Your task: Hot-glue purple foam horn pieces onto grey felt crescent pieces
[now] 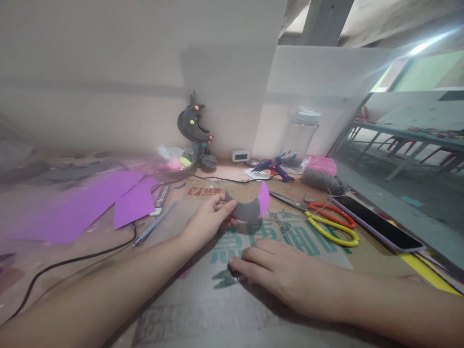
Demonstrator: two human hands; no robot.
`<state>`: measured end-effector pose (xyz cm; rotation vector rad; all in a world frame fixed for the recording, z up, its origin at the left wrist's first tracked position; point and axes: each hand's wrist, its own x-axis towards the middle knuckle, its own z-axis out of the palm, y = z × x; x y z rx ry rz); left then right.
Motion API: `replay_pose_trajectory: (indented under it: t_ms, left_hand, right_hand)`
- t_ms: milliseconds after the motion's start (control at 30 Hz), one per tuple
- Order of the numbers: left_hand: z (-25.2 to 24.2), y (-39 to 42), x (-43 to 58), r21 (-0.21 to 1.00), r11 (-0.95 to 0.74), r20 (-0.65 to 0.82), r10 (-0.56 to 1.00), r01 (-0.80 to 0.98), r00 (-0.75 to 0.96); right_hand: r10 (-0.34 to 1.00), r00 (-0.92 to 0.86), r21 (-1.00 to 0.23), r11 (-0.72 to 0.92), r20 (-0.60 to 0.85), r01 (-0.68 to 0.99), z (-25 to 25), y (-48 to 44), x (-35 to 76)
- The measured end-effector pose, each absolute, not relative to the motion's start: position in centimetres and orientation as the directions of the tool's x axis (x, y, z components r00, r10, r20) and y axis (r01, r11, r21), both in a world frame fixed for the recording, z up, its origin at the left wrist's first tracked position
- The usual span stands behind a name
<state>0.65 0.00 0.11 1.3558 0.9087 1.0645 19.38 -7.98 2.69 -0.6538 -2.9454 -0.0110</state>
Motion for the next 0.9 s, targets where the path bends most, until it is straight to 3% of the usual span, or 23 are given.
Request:
replay_pose_trajectory:
  t_ms: [133,233,333,400,500,567,667,900]
  left_hand:
    - [0.4,-0.2,0.6,0.996,-0.084,0.085,0.949,-0.018,0.302]
    - [0.2,-0.1,0.5,0.996,-0.088,0.092,0.946,-0.025,0.311]
    - [0.0,0.0,0.4,0.997,-0.050,0.067,0.949,-0.065,0.309]
    - [0.0,0.0,0.4,0.996,-0.010,0.035,0.949,-0.083,0.313]
    - [0.3,-0.2,0.5,0.995,0.032,0.001,0.948,-0.098,0.317]
    - [0.5,-0.5,0.6,0.997,0.027,-0.004,0.950,-0.069,0.313]
    - [0.8,-0.9,0.8,1.000,0.005,-0.005,0.950,0.000,0.313]
    - [0.5,-1.2,0.6,0.998,-0.025,0.004,0.925,0.049,0.380]
  right_hand:
    - [0.437,-0.893,-0.056,0.899,0.112,0.433,2.9,-7.9,19.4]
    - [0.462,-0.877,-0.155,0.883,0.134,0.442,2.8,-7.8,19.7]
    - [0.591,-0.757,-0.370,0.794,0.280,0.482,2.7,-7.2,20.5]
    - [0.745,-0.570,-0.564,0.651,0.347,0.508,2.6,-6.2,21.1]
    - [0.939,-0.232,-0.837,0.334,0.255,0.434,2.1,-4.1,21.9]
    - [0.981,-0.132,-0.929,0.177,0.141,0.324,1.6,-2.9,22.2]
    - [0.986,-0.156,-0.966,0.102,0.065,0.238,1.0,-2.0,22.2]
    - [0.979,-0.201,-0.967,0.067,0.017,0.245,1.6,-2.9,21.4]
